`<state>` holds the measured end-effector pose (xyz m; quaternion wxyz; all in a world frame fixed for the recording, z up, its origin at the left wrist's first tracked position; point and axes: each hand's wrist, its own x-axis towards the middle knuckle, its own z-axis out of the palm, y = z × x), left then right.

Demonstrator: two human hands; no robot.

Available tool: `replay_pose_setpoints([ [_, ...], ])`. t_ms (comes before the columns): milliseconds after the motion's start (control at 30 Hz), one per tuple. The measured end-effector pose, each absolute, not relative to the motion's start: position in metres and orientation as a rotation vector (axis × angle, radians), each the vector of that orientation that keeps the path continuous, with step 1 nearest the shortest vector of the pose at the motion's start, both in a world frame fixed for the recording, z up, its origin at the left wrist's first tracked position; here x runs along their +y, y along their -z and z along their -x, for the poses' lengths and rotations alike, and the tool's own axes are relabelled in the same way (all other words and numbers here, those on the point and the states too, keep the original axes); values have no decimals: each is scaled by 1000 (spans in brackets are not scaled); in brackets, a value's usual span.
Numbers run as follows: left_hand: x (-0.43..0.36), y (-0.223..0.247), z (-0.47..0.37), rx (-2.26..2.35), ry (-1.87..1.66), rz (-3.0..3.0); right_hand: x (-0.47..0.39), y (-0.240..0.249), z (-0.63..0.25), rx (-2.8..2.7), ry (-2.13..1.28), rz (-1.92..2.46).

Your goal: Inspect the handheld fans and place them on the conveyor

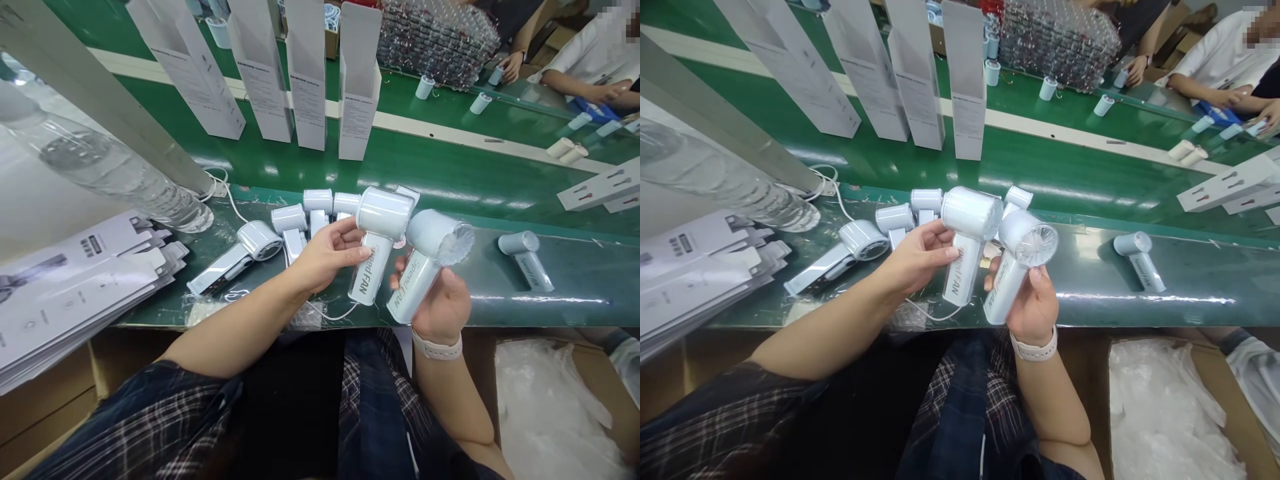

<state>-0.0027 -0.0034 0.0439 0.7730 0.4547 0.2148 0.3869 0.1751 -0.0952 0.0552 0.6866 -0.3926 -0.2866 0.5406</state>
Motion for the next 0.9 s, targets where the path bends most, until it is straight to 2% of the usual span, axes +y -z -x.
replay_pose_setpoints([
  [200, -3, -39, 3, 498, -803, -941, -97, -48, -172, -521, -1082, 938],
  [533, -4, -35, 0, 477, -841, -940, -97, -43, -169, -456, -1083, 997],
  [900, -3, -35, -3, 667, -807, -1008, -92, -34, -173, -367, -1107, 1080],
])
